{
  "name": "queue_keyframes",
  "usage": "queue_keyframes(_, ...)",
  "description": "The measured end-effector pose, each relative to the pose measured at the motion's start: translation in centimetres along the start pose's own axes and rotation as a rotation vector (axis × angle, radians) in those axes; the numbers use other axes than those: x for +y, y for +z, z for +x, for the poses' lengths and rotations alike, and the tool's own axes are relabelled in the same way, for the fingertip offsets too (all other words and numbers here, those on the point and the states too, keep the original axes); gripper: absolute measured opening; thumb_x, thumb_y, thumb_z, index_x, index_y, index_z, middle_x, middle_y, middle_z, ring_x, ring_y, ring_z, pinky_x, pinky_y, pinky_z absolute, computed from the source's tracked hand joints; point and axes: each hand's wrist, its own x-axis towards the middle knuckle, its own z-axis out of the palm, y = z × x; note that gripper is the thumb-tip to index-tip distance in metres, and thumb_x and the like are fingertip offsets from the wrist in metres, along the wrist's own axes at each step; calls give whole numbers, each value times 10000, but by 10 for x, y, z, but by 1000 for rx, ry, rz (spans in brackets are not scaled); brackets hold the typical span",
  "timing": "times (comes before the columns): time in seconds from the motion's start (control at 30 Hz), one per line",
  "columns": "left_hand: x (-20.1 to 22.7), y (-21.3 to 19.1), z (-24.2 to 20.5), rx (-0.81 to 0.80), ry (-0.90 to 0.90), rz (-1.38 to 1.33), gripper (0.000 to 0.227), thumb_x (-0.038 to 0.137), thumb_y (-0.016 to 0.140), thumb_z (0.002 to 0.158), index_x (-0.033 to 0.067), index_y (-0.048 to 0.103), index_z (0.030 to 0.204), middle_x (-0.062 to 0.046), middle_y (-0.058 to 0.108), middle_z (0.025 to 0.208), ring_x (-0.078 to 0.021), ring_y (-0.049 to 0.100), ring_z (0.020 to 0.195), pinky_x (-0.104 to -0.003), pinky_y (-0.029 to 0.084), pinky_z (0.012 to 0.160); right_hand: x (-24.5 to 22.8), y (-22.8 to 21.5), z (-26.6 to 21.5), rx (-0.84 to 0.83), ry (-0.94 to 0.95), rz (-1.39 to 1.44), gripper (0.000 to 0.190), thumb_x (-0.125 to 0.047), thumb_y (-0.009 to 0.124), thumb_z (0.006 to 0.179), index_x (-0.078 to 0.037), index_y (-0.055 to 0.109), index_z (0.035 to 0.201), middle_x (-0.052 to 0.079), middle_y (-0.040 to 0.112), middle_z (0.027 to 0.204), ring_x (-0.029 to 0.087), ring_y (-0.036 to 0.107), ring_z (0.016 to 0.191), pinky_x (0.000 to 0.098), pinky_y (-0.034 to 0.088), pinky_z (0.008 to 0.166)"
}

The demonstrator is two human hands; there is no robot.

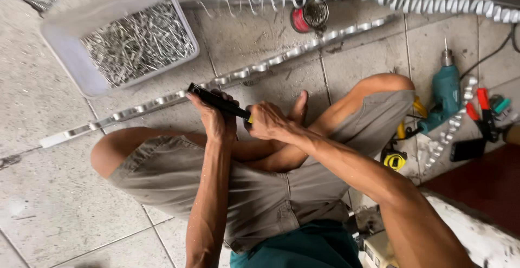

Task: The person sits on the floor and uses a manual nail gun to drive nails from a plastic container into a long metal strip. They repeatedly pick up nails and hammer them into the strip, which is laid out on the tiled floor.

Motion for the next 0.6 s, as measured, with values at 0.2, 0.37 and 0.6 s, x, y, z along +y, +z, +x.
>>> queue_keyframes(0.2, -18, -20, 14, -35, 36, 6, 724, 822, 307, 905, 159, 596, 875, -71, 622, 687, -223, 679, 666, -412, 625, 653, -102, -177, 107, -691, 374, 480, 630, -576, 671, 919, -89, 461, 580, 52, 442, 442, 212, 435, 377, 355, 433, 477)
queue_keyframes(0.37, -5, -8, -2, -64, 22, 2, 715, 828, 303, 882, 159, 557, 893, -24, 597, 718, -187, 643, 693, -393, 602, 661, -73, -115, 81, -730, 564, 246, 597, -447, 764, 776, 2, 576, 1121, 257, 685, 1117, 474, 677, 1085, 598, 547, 844)
queue_keyframes(0.6, 2, 0, -2, -15, -10, -23, 733, 809, 299, 882, 115, 531, 926, -56, 552, 754, -226, 613, 753, -435, 574, 688, -40, -51, 58, -557, 421, 110, 270, -189, 711, 723, 54, 678, 837, 266, 718, 802, 496, 739, 834, 580, 578, 656)
